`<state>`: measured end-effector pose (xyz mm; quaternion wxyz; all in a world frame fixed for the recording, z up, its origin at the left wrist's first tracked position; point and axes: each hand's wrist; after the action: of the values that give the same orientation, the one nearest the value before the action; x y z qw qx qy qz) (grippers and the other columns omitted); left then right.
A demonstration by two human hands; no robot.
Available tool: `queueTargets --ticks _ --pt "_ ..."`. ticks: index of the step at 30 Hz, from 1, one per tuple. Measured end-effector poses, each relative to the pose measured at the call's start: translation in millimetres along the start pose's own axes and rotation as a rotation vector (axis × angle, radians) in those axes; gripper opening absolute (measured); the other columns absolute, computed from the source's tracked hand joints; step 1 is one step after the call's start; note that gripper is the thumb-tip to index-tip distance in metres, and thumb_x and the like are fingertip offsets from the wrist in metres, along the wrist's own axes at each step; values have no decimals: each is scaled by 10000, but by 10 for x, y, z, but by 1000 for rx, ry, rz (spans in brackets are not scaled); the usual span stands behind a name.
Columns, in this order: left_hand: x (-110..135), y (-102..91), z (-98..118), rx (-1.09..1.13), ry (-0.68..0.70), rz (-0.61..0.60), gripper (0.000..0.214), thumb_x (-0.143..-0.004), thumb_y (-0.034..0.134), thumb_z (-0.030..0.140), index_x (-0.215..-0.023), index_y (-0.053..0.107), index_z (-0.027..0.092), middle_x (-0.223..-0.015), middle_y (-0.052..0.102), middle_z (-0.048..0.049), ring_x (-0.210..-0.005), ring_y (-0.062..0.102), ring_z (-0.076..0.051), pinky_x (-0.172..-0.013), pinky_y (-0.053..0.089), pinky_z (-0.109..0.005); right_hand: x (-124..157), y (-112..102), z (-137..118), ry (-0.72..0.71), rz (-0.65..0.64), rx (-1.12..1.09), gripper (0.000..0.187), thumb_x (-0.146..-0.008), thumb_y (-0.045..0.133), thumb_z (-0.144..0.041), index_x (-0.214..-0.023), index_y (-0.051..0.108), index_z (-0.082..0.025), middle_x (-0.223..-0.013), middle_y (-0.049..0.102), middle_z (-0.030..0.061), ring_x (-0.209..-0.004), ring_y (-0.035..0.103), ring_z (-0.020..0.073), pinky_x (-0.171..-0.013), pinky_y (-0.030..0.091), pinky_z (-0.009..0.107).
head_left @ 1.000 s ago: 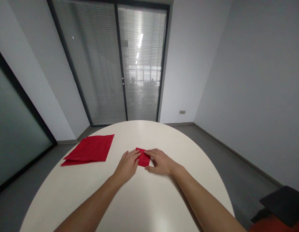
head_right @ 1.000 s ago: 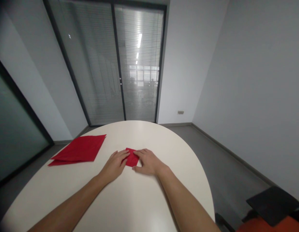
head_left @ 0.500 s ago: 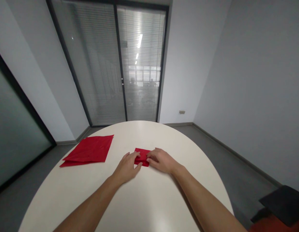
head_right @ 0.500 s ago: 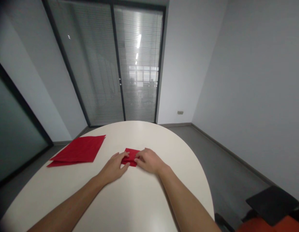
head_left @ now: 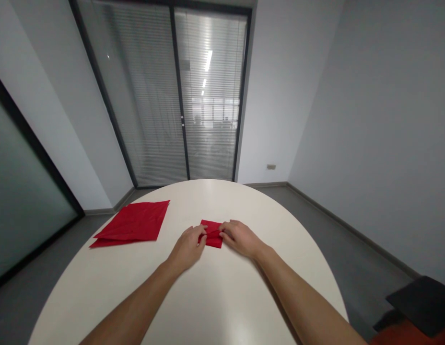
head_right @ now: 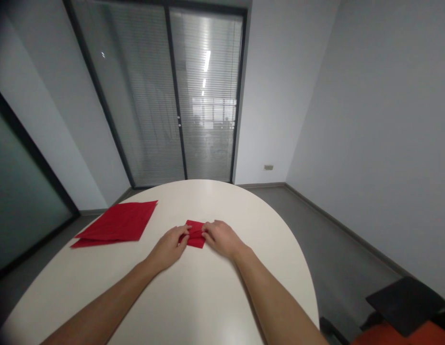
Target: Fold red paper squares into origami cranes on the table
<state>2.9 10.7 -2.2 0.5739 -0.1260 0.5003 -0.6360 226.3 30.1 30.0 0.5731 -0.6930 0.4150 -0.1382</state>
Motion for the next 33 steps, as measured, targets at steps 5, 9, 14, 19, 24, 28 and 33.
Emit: queueTargets --ticks 5,9,14,19,24,28,33 --pt "-17 22 -32 -9 3 53 165 -898 509 144 -871 660 206 -1060 720 -85 -1029 651 -234 -952 500 -375 -3 62 21 33 27 -23 183 -984 496 -250 -1119 601 -184 -1001 710 85 -937 633 217 -829 439 307" --pt "-10 8 -14 8 5 34 193 -920 484 146 -919 670 196 -1004 727 -74 -964 657 -220 -906 507 -357 5 82 47 47 33 -40 217 -969 500 -220 -1162 595 -190 -1054 718 86 -989 641 224 -859 442 309" --pt "2 21 -28 7 -28 30 199 -923 503 157 -1017 672 199 -1022 732 -66 -949 667 -220 -886 511 -354 15 99 77 112 45 -95 342 -944 511 -192 -1283 541 -222 -1103 715 79 -993 655 217 -837 452 292" --pt "3 31 -41 28 -26 33 237 -929 488 150 -1083 654 219 -1034 732 -49 -953 678 -205 -874 516 -327 13 132 99 166 55 -107 442 -936 518 -220 -1375 477 -212 -1031 720 78 -923 661 214 -803 455 287" --pt "8 10 -33 30 -3 11 264 -899 530 124 -1096 674 226 -1068 719 -50 -987 665 -205 -903 515 -329 -8 159 94 205 71 -57 426 -943 500 -223 -1369 489 -204 -1077 716 87 -973 654 220 -841 454 301" --pt "12 16 -34 -9 54 -29 298 -910 529 124 -1115 717 231 -1152 699 -58 -1062 647 -213 -967 503 -350 -27 165 63 222 115 12 380 -935 493 -191 -1311 550 -180 -1133 698 104 -1026 631 231 -898 454 323" --pt "-1 46 -36 -102 46 -30 299 -927 517 146 -1083 758 229 -1180 702 -77 -1084 636 -237 -1004 492 -403 -46 154 -1 79 161 33 307 -919 504 -144 -1160 689 -189 -1150 679 99 -1080 594 229 -957 450 342"
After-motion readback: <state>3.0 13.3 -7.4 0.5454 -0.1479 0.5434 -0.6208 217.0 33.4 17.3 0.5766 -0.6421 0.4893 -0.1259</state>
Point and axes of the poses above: each hand's wrist, its own x-axis away from the middle knuckle, its own y-axis out of the palm, z = x × y
